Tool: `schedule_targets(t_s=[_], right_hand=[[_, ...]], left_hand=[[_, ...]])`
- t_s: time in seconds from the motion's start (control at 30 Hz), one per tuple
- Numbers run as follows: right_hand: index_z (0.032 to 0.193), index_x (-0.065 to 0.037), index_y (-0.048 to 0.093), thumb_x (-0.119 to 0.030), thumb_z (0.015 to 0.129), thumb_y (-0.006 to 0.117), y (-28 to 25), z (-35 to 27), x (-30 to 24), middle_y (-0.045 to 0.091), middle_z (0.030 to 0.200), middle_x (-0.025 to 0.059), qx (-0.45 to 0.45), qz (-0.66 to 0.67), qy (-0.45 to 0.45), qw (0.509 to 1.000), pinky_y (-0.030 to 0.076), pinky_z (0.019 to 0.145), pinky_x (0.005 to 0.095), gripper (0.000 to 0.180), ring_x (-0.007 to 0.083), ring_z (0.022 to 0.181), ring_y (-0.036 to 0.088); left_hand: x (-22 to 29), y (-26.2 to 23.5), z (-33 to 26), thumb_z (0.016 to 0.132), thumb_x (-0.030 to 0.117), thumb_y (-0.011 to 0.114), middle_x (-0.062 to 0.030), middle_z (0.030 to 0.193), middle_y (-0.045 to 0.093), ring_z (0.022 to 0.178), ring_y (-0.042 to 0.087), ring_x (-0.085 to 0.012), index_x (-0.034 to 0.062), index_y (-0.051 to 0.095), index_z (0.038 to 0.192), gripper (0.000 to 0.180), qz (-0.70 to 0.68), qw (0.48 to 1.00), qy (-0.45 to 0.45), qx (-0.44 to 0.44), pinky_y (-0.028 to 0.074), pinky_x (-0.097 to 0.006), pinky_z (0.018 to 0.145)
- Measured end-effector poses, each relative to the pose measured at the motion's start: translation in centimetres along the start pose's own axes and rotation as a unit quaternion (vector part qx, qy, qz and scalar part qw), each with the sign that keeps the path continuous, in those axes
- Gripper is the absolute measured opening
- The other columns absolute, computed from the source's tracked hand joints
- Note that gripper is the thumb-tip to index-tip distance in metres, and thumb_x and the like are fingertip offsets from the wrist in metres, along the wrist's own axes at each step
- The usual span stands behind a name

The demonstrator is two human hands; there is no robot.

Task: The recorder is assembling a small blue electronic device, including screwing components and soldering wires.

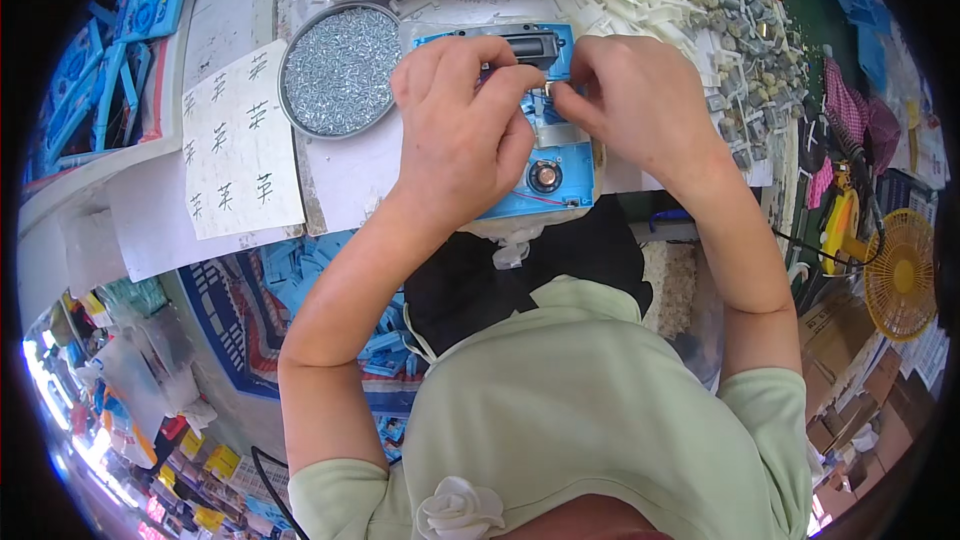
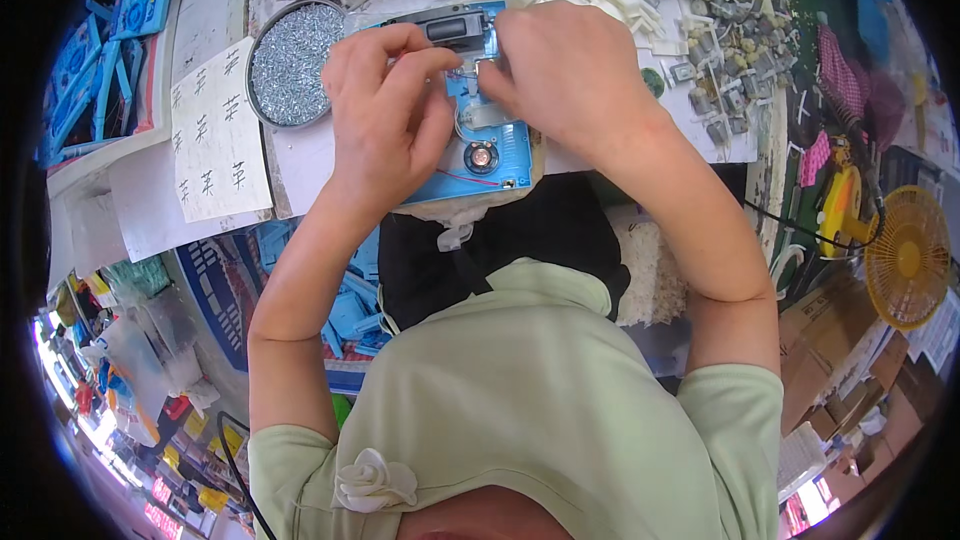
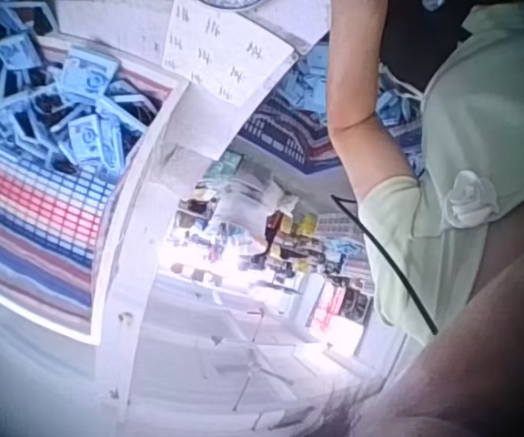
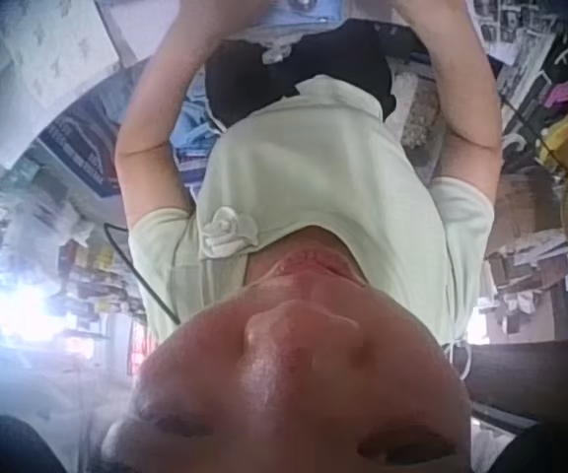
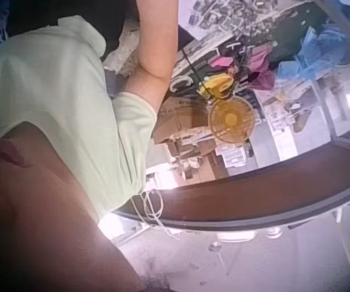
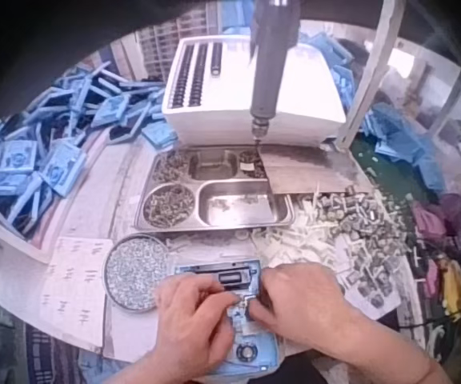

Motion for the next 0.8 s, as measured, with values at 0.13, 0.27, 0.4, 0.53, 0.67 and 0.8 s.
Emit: schedule_targets(t_s=[0.13,0.27,0.4,0.53,0.67,0.8], right_hand=[[0.074,-0.002,0.069,-0.027,0.080,0.072,-0.2,-0.1,0.1,0.069,0.073,0.0165,0.014,0.009,0.004,1.000,0.056,0.070,0.0461,0.026,0.0355,0.074,0.070],[0.077,0.000,0.071,-0.024,0.080,0.071,0.7,-0.2,2.0,0.070,0.075,0.0180,-0.026,0.149,0.069,0.986,0.056,0.069,0.0453,0.024,0.0361,0.074,0.070],[0.080,0.001,0.073,-0.023,0.079,0.072,0.7,0.1,2.2,0.071,0.078,0.0186,-0.091,0.126,0.084,0.984,0.057,0.071,0.0447,0.024,0.0363,0.076,0.071],[0.081,0.001,0.073,-0.019,0.080,0.069,-0.3,0.2,-1.3,0.071,0.078,0.0184,-0.042,-0.111,0.005,0.993,0.058,0.072,0.0444,0.020,0.0360,0.078,0.072],[0.081,0.001,0.073,-0.015,0.081,0.067,-0.1,-0.1,-0.9,0.072,0.078,0.0170,-0.026,-0.049,0.002,0.998,0.058,0.068,0.0447,0.017,0.0349,0.076,0.072],[0.085,0.004,0.071,-0.019,0.086,0.075,1.7,-1.0,3.9,0.069,0.069,0.0098,-0.093,0.307,0.147,0.936,0.055,0.060,0.0314,0.023,0.0185,0.063,0.068]], left_hand=[[0.9,0.2,0.3,0.074,0.008,0.065,-0.0105,0.132,0.058,0.128,0.046,-0.0329,0.0168,0.075,0.112,0.040,0.048,0.999,0.021,-0.013,0.030,-0.051,0.108],[1.4,0.5,0.1,0.077,0.010,0.061,-0.0113,0.142,0.054,0.135,0.042,-0.0374,0.0218,0.076,0.111,0.038,0.084,0.996,0.005,-0.039,0.021,-0.061,0.115],[1.7,1.3,-0.5,0.077,0.011,0.062,-0.0124,0.148,0.050,0.139,0.039,-0.0391,0.0214,0.076,0.111,0.038,0.074,0.996,-0.018,-0.044,0.016,-0.071,0.114],[1.8,1.7,-0.4,0.077,0.011,0.062,-0.0133,0.149,0.048,0.139,0.038,-0.0395,0.0199,0.076,0.110,0.038,0.075,0.996,-0.030,-0.045,0.018,-0.075,0.111],[1.6,1.6,-0.6,0.078,0.012,0.059,-0.0126,0.148,0.050,0.138,0.041,-0.0389,0.0182,0.077,0.112,0.040,0.057,0.996,-0.048,-0.038,0.019,-0.074,0.112],[1.7,1.7,-0.3,0.078,0.012,0.057,-0.0119,0.146,0.052,0.136,0.043,-0.0381,0.0176,0.076,0.115,0.042,0.051,0.997,-0.043,-0.030,0.018,-0.072,0.113]])
Point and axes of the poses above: each hand's wrist, its own z-axis towards the middle knuckle, its own y-axis out of the palm, x = y × z, the point moved 7 cm from there along z, towards the middle knuckle
